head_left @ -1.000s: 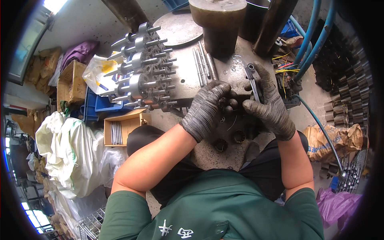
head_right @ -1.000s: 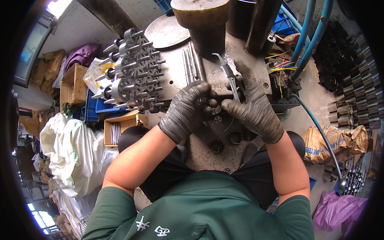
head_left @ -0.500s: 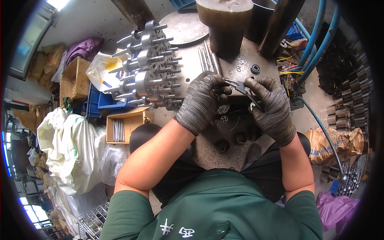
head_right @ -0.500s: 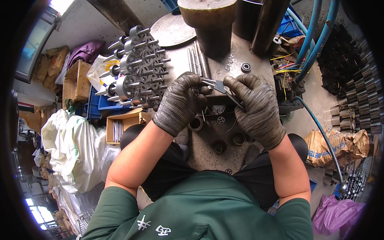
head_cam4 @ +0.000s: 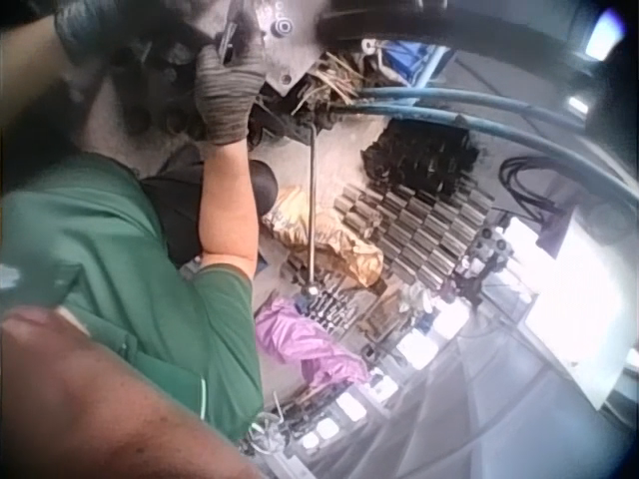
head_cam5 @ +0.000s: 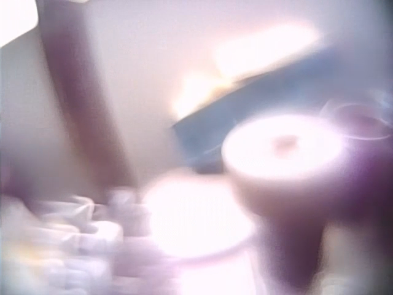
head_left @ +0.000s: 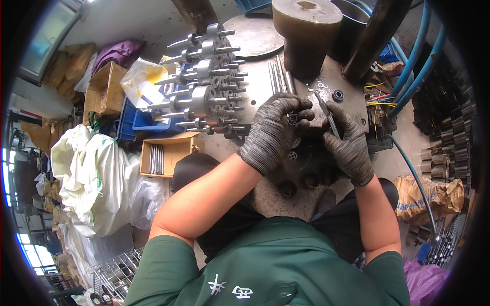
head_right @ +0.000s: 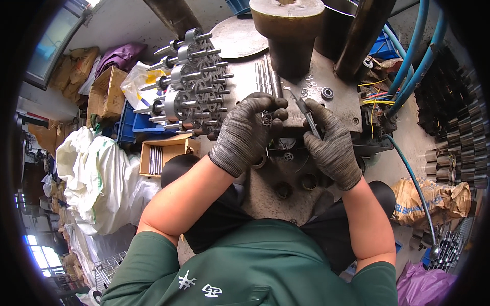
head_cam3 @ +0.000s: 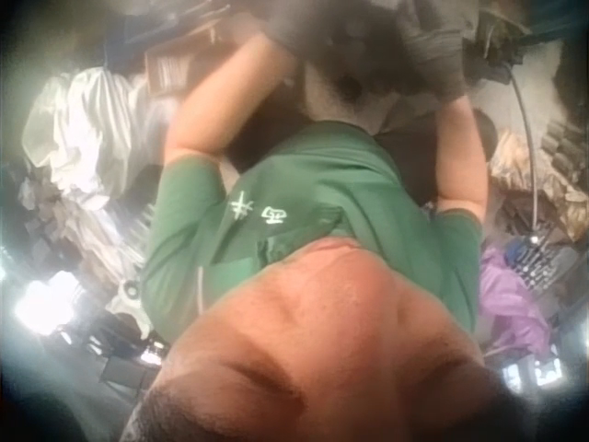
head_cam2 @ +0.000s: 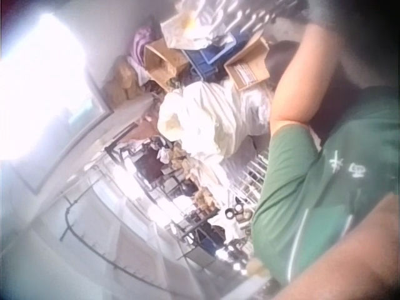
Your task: The person places metal components onto a machine fixture, secures them using a socket wrench, and adds small bearings or rings to the assembly. They retrieve parts from plastic bins and verify the placement of each component by hand.
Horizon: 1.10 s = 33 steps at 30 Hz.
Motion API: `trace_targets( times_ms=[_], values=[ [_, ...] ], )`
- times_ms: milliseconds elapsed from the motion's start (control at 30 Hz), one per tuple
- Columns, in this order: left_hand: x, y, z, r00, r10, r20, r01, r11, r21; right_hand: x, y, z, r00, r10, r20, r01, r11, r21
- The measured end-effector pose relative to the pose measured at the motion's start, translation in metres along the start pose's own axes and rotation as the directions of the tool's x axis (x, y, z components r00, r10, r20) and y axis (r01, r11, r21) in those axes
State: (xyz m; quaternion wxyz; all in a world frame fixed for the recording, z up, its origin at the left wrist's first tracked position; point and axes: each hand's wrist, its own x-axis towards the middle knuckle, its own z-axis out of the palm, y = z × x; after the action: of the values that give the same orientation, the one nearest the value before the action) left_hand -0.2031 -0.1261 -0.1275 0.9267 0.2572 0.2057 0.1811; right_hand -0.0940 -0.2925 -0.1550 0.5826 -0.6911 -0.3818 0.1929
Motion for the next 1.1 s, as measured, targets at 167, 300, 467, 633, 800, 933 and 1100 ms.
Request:
trace_targets(
  times_ms=[167,300,467,633,800,933,1100],
  values=[
    [-0.015,-0.002,0.011,0.999,-0.037,0.031,0.035,0.997,0.063,-0.009,0.0,0.056,0.948,0.252,0.197,-0.314,0.849,0.426],
    [-0.02,-0.01,0.025,0.998,-0.062,0.022,0.06,0.995,0.074,-0.028,0.043,0.1,0.906,0.082,0.415,0.047,0.955,-0.292],
    [-0.019,-0.011,0.027,0.987,-0.136,0.084,0.13,0.988,0.078,-0.032,0.047,0.146,0.921,0.161,0.355,-0.217,0.968,0.123],
    [-0.02,-0.031,0.012,0.972,-0.015,0.234,0.073,0.968,-0.24,-0.025,0.014,0.134,0.907,0.053,0.418,-0.332,0.702,0.63],
    [-0.023,-0.023,0.012,0.95,-0.079,0.301,0.191,0.912,-0.363,-0.016,-0.002,0.129,0.884,0.118,0.453,-0.306,0.879,0.366],
    [-0.019,-0.029,0.008,0.938,-0.035,0.345,0.177,0.905,-0.388,-0.015,-0.001,0.13,0.871,0.168,0.462,-0.415,0.755,0.508],
    [-0.02,-0.034,0.01,0.92,0.043,0.391,0.167,0.857,-0.487,-0.012,0.005,0.131,0.883,0.108,0.456,-0.365,0.77,0.524]
  ],
)
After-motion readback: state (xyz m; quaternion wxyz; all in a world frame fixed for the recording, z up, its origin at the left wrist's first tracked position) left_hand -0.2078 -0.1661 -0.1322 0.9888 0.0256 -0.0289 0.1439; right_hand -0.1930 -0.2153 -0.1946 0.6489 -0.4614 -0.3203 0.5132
